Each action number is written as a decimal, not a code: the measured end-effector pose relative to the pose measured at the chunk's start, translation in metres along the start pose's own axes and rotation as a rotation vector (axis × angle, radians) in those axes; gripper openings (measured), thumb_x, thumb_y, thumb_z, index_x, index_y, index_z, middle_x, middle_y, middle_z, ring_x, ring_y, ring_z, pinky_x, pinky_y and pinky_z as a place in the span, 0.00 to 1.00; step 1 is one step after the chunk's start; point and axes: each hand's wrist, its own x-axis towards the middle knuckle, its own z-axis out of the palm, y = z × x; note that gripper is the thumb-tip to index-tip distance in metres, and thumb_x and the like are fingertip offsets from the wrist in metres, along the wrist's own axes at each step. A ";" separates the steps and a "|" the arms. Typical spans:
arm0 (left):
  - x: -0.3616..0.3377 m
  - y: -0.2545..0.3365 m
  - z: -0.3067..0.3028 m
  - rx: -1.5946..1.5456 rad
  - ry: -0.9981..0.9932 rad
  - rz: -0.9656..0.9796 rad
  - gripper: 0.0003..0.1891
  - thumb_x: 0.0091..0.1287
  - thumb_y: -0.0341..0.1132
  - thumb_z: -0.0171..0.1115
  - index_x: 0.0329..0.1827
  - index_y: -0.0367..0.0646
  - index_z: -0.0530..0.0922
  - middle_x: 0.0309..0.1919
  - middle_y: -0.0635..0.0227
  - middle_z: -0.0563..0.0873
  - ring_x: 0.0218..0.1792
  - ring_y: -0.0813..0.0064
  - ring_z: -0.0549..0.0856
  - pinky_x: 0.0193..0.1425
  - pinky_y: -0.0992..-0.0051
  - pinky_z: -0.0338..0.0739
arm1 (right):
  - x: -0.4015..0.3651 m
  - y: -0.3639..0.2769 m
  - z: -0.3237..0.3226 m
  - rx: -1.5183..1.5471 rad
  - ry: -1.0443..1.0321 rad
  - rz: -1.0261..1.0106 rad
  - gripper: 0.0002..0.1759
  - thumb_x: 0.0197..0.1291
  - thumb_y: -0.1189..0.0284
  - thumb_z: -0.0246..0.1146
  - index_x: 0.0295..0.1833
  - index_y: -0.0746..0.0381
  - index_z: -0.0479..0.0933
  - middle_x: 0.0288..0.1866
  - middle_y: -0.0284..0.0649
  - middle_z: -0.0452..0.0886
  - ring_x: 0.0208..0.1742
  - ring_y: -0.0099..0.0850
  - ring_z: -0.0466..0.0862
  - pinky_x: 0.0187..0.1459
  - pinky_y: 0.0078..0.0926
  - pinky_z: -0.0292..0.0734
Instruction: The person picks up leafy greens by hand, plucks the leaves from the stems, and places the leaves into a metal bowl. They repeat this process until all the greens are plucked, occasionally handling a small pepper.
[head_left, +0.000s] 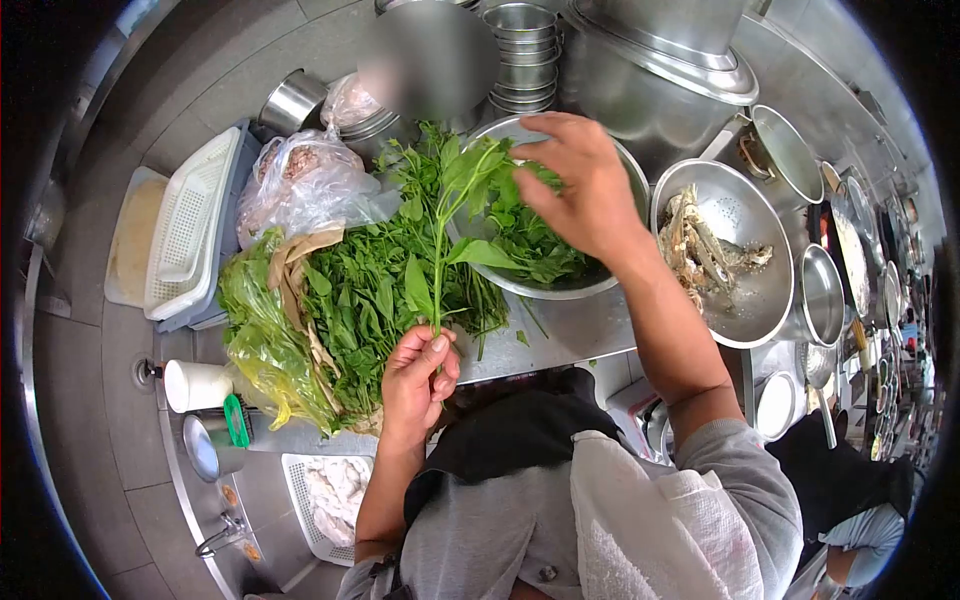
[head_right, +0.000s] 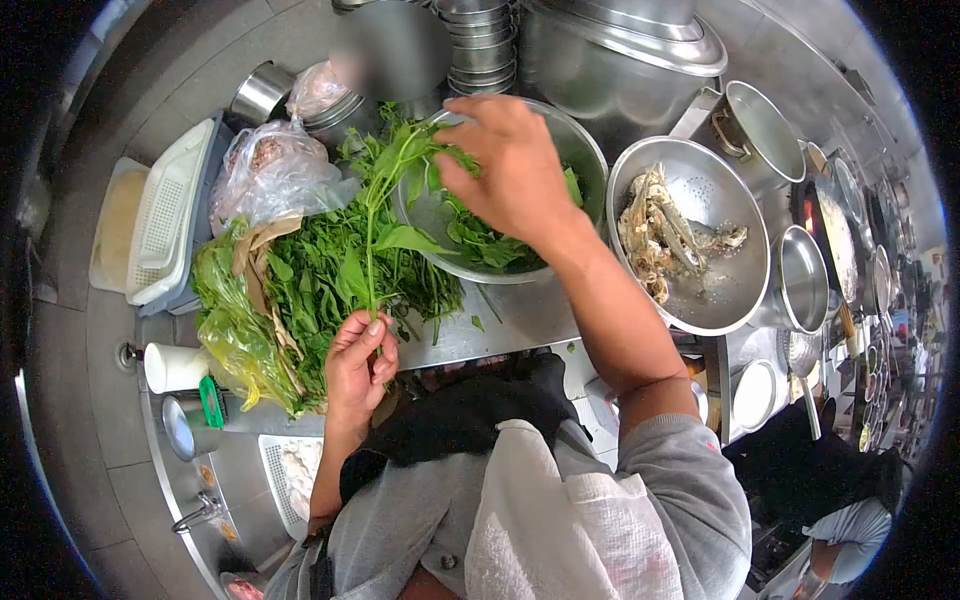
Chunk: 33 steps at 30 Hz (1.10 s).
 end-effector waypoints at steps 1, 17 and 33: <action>0.000 0.000 0.000 -0.019 -0.021 0.004 0.07 0.77 0.34 0.61 0.49 0.40 0.80 0.24 0.66 0.81 0.17 0.85 0.68 0.18 0.84 0.57 | -0.001 -0.002 0.006 -0.037 -0.010 -0.003 0.13 0.55 0.71 0.72 0.48 0.57 0.87 0.60 0.41 0.84 0.62 0.42 0.80 0.59 0.42 0.75; -0.007 -0.002 -0.008 -0.023 -0.056 -0.093 0.08 0.79 0.34 0.58 0.51 0.38 0.78 0.23 0.64 0.82 0.16 0.82 0.68 0.17 0.82 0.59 | -0.013 0.035 0.016 0.459 0.191 0.606 0.05 0.61 0.76 0.65 0.41 0.62 0.84 0.51 0.44 0.88 0.50 0.42 0.85 0.56 0.36 0.79; -0.010 -0.008 -0.012 -0.104 -0.119 -0.158 0.11 0.80 0.36 0.55 0.51 0.37 0.78 0.23 0.62 0.81 0.16 0.82 0.68 0.17 0.82 0.60 | -0.019 0.009 0.020 0.385 -0.008 0.305 0.10 0.60 0.75 0.68 0.47 0.63 0.84 0.56 0.42 0.86 0.55 0.42 0.83 0.57 0.37 0.77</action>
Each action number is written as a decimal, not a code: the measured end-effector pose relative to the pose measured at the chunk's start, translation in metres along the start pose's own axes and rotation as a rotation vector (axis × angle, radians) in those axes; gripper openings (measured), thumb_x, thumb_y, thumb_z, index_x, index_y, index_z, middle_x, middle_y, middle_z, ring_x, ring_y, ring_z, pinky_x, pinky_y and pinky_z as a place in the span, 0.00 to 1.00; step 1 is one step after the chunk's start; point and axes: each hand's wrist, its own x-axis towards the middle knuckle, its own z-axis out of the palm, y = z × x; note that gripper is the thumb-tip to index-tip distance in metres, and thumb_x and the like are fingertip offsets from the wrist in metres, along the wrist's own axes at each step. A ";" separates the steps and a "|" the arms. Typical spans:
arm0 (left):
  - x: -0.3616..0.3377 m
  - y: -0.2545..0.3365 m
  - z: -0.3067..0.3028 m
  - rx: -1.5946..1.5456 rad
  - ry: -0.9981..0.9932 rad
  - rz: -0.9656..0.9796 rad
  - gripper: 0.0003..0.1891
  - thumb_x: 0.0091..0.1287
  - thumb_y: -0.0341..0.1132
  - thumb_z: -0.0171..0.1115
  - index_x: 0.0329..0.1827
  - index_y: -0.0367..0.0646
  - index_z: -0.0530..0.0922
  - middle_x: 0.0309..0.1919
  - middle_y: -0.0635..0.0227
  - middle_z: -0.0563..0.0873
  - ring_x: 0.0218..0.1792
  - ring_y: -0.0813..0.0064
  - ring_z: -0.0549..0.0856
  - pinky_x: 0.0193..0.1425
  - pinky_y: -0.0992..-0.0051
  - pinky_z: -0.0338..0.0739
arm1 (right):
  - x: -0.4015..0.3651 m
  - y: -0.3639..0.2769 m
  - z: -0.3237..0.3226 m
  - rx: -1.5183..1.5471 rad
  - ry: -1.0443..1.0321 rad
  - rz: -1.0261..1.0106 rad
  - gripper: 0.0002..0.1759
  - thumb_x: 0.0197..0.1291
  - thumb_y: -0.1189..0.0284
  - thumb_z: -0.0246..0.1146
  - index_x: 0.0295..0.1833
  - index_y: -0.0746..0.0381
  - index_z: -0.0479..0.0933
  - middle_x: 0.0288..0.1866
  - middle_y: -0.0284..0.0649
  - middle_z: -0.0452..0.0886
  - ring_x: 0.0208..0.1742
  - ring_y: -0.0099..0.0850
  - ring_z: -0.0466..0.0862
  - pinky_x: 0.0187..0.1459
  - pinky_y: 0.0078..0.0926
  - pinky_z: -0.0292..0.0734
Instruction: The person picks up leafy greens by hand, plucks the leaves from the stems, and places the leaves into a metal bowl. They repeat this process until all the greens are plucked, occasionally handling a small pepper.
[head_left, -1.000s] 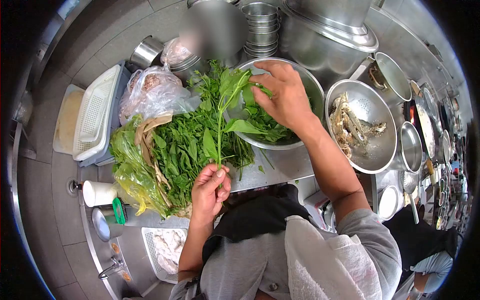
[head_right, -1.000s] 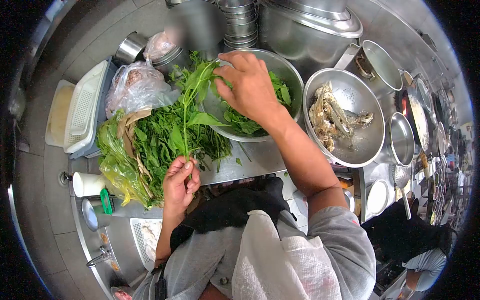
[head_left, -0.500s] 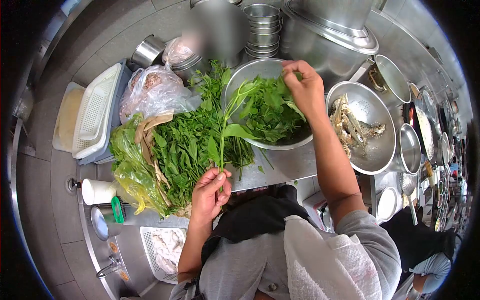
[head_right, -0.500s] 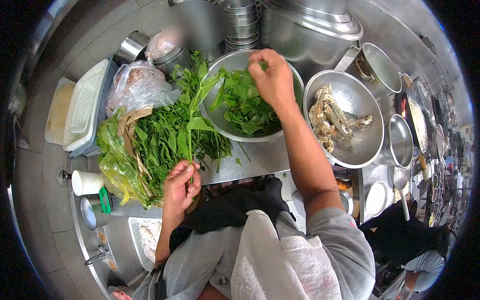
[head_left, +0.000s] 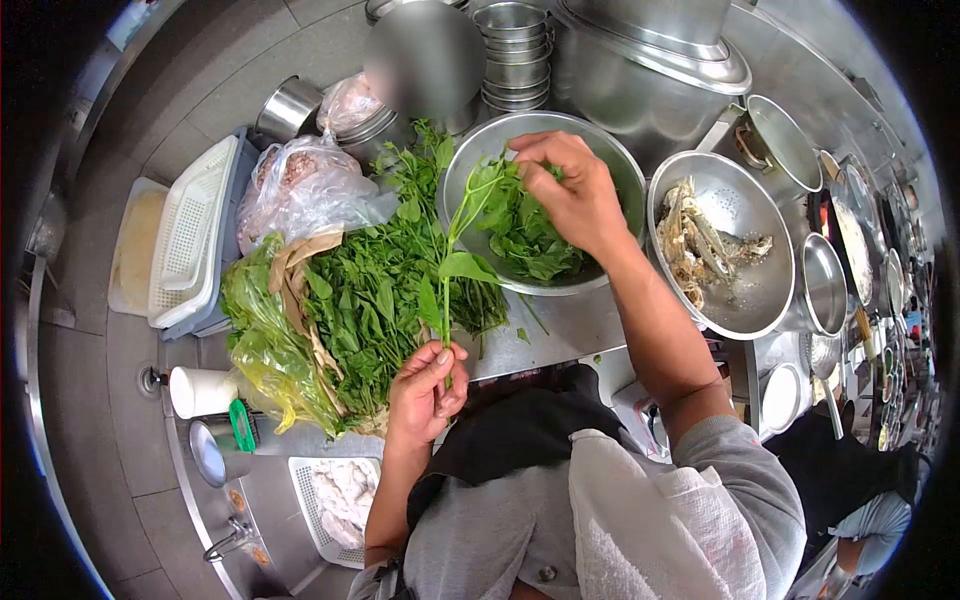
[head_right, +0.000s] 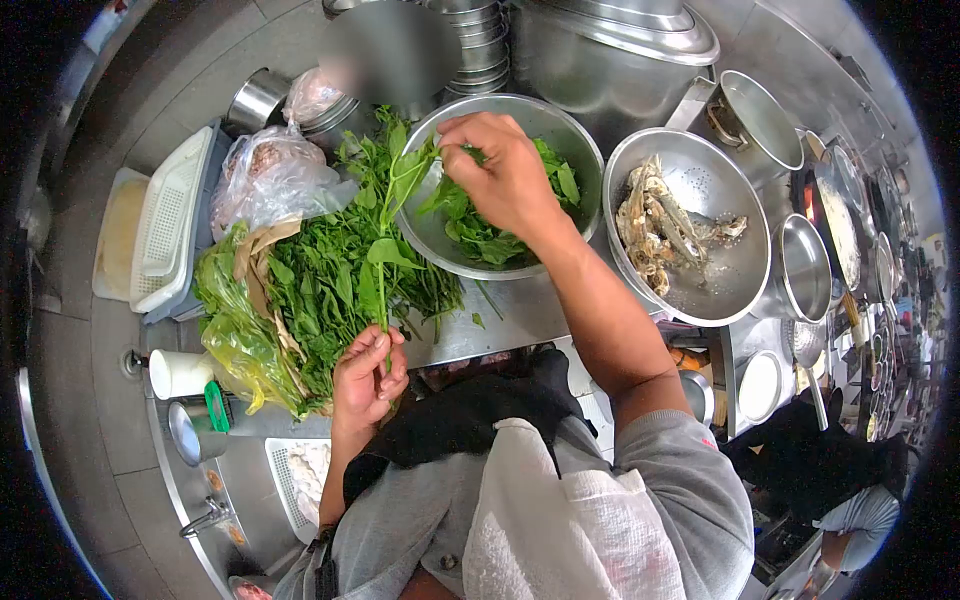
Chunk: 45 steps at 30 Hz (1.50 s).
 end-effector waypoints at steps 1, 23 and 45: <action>-0.001 0.000 0.000 0.010 0.005 0.001 0.11 0.80 0.37 0.55 0.51 0.37 0.78 0.23 0.61 0.81 0.16 0.82 0.68 0.17 0.82 0.60 | 0.001 0.001 -0.001 0.087 -0.019 0.050 0.10 0.61 0.75 0.68 0.48 0.63 0.84 0.56 0.42 0.86 0.55 0.42 0.83 0.57 0.36 0.78; -0.001 0.000 0.010 -0.005 0.003 -0.057 0.12 0.79 0.38 0.56 0.50 0.36 0.80 0.22 0.62 0.79 0.16 0.82 0.66 0.17 0.82 0.58 | -0.007 -0.033 0.016 -0.452 -0.150 -0.470 0.09 0.51 0.70 0.74 0.40 0.52 0.86 0.75 0.40 0.73 0.80 0.48 0.63 0.73 0.55 0.62; 0.005 0.001 0.004 -0.119 -0.005 -0.057 0.13 0.81 0.39 0.54 0.50 0.37 0.79 0.23 0.63 0.80 0.16 0.82 0.66 0.17 0.81 0.58 | -0.026 0.002 -0.015 -0.270 0.036 -0.092 0.11 0.58 0.75 0.69 0.48 0.60 0.85 0.37 0.43 0.86 0.38 0.43 0.86 0.40 0.38 0.82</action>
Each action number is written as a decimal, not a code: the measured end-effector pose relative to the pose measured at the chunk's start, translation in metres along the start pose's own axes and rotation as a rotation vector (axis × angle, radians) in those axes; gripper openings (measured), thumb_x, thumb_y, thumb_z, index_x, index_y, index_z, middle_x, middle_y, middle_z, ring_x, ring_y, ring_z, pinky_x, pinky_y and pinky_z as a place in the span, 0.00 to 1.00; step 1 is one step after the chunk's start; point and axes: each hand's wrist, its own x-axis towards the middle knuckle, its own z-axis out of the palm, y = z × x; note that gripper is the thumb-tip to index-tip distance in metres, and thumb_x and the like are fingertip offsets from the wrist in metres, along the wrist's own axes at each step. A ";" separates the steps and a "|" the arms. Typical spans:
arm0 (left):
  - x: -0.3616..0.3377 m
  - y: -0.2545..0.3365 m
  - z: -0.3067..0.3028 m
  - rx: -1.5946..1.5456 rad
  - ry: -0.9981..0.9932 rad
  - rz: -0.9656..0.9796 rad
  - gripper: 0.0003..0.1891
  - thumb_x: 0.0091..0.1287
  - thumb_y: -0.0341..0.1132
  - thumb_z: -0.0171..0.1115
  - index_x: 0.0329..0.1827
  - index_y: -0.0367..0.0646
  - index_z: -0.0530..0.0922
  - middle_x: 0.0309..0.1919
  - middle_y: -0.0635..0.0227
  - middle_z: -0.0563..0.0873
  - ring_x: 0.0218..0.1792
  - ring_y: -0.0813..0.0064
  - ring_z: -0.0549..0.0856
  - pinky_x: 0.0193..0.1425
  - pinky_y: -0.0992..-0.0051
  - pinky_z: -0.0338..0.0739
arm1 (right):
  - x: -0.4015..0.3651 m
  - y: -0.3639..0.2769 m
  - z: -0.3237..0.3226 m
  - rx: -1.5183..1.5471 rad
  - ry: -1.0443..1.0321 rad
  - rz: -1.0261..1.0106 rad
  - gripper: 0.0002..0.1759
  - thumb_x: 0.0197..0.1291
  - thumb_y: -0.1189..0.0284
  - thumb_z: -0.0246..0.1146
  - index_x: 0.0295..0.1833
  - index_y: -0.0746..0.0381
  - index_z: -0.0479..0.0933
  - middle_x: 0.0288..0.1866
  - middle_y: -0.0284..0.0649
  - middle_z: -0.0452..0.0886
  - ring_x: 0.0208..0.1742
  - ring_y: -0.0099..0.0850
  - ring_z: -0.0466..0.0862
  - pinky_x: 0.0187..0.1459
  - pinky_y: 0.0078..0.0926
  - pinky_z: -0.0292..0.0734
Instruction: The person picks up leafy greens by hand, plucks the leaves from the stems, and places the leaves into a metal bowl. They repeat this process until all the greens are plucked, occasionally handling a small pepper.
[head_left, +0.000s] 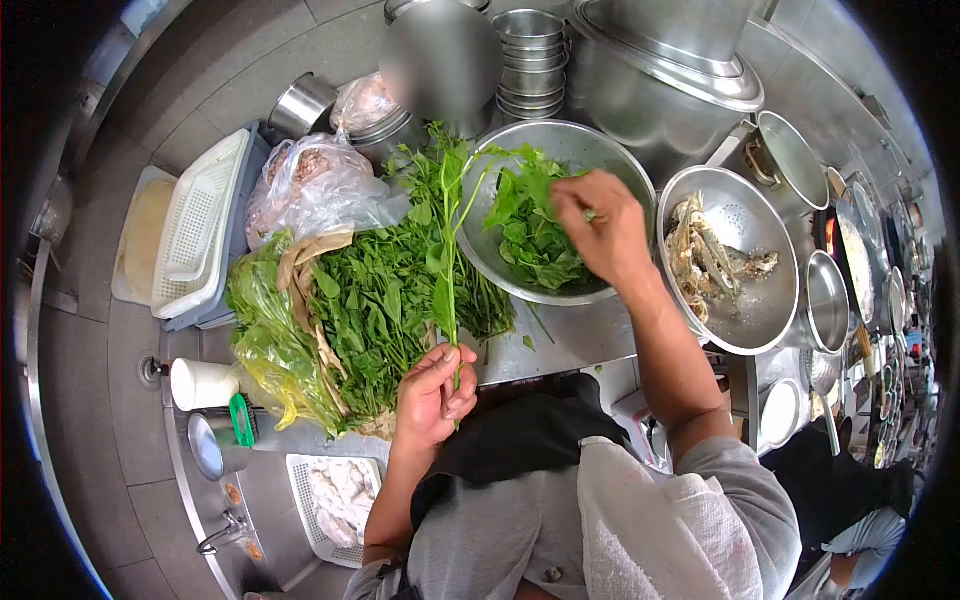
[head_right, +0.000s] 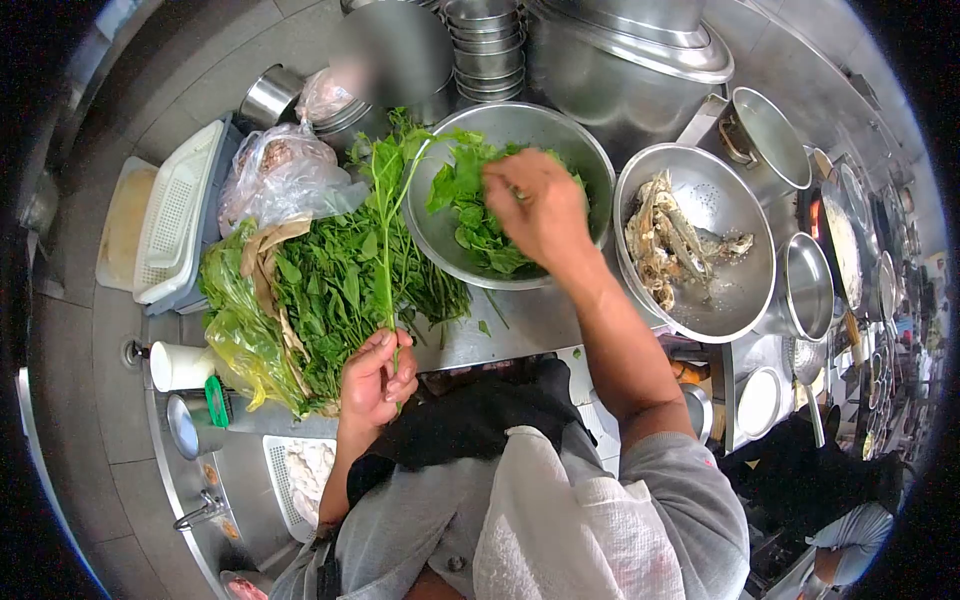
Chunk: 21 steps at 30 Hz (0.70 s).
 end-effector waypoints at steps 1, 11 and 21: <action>0.000 0.000 0.002 0.003 0.005 -0.005 0.13 0.81 0.39 0.54 0.50 0.37 0.79 0.23 0.63 0.80 0.16 0.82 0.66 0.17 0.81 0.58 | 0.000 -0.015 0.004 0.061 -0.054 0.041 0.11 0.59 0.74 0.69 0.49 0.59 0.85 0.37 0.42 0.86 0.37 0.42 0.87 0.39 0.38 0.82; -0.007 -0.004 0.005 0.017 -0.025 -0.025 0.13 0.81 0.39 0.54 0.50 0.37 0.79 0.22 0.62 0.78 0.16 0.82 0.65 0.17 0.81 0.58 | 0.017 -0.019 0.045 -0.144 0.022 0.227 0.12 0.63 0.66 0.68 0.51 0.58 0.84 0.36 0.41 0.84 0.34 0.45 0.86 0.37 0.42 0.82; -0.006 -0.003 0.001 0.034 -0.023 -0.036 0.13 0.81 0.39 0.54 0.50 0.37 0.79 0.22 0.63 0.78 0.15 0.83 0.64 0.16 0.81 0.58 | 0.014 0.003 0.052 0.224 0.100 0.203 0.08 0.61 0.75 0.65 0.44 0.63 0.86 0.34 0.40 0.82 0.33 0.32 0.83 0.37 0.29 0.77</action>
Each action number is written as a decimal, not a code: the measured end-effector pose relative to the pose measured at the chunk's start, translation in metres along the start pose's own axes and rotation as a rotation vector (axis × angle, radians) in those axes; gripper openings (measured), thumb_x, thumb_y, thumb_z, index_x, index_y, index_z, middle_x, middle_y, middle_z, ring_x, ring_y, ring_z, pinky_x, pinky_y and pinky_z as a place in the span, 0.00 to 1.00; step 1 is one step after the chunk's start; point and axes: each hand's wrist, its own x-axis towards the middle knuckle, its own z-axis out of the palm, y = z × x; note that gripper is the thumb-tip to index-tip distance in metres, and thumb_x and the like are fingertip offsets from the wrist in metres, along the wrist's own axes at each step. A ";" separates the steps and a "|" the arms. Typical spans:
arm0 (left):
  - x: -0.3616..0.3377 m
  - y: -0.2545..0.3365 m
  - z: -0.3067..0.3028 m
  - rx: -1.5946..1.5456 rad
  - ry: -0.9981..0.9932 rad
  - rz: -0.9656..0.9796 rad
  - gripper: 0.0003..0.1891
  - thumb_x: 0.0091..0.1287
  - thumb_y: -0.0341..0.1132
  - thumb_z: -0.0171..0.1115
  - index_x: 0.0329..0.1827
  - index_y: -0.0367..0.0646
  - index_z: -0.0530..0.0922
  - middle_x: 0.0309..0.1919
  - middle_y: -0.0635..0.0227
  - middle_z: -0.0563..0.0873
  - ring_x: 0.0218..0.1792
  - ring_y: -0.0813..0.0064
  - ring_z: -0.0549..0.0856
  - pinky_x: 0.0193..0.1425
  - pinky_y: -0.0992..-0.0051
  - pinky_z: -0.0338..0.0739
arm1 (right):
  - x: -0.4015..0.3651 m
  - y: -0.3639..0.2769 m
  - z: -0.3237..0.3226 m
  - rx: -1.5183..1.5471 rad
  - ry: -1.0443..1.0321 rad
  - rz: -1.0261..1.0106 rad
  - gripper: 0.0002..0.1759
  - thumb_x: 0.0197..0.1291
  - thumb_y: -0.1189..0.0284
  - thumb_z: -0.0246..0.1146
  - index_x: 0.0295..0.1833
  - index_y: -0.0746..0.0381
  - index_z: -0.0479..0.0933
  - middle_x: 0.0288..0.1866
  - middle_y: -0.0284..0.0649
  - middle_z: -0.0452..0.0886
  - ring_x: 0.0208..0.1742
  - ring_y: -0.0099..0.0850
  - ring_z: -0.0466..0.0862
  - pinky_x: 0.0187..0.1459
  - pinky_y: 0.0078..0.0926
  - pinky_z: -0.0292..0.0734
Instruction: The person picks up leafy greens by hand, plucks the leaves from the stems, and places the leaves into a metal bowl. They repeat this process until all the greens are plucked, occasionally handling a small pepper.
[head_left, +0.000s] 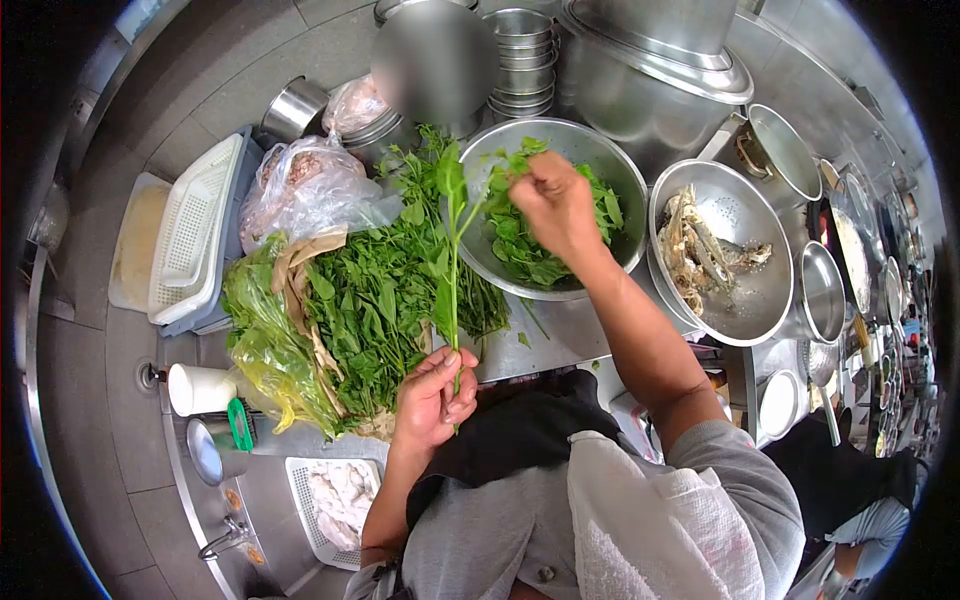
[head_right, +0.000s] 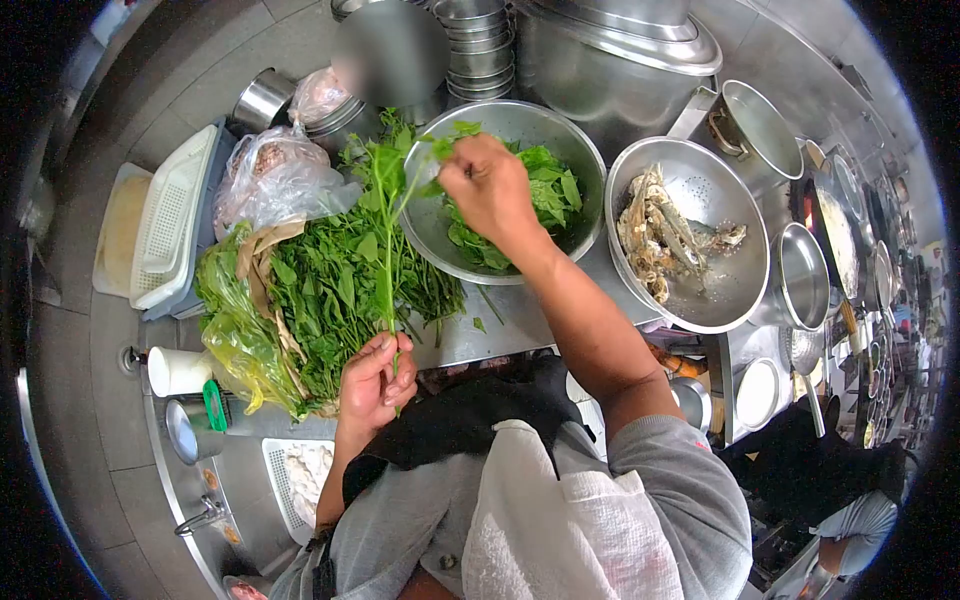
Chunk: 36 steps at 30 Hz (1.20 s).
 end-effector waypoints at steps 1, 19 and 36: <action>-0.001 0.000 0.000 0.007 0.009 0.001 0.13 0.81 0.39 0.54 0.50 0.37 0.79 0.22 0.63 0.78 0.15 0.83 0.64 0.16 0.81 0.58 | 0.002 0.004 -0.003 0.074 0.032 0.019 0.08 0.61 0.77 0.64 0.44 0.64 0.85 0.34 0.39 0.81 0.32 0.29 0.82 0.37 0.26 0.76; 0.001 -0.002 -0.022 -0.145 -0.189 -0.040 0.16 0.83 0.41 0.48 0.53 0.38 0.79 0.25 0.62 0.78 0.17 0.81 0.68 0.16 0.80 0.61 | 0.040 -0.007 -0.050 -0.146 -0.238 -0.237 0.13 0.61 0.75 0.67 0.51 0.61 0.86 0.54 0.44 0.86 0.58 0.44 0.82 0.60 0.38 0.77; 0.000 -0.002 -0.022 -0.128 -0.166 -0.036 0.15 0.83 0.41 0.49 0.53 0.38 0.79 0.24 0.62 0.78 0.16 0.81 0.67 0.16 0.81 0.59 | 0.027 0.048 -0.023 0.217 -0.090 0.184 0.07 0.61 0.76 0.65 0.44 0.63 0.82 0.35 0.44 0.85 0.35 0.39 0.84 0.42 0.37 0.79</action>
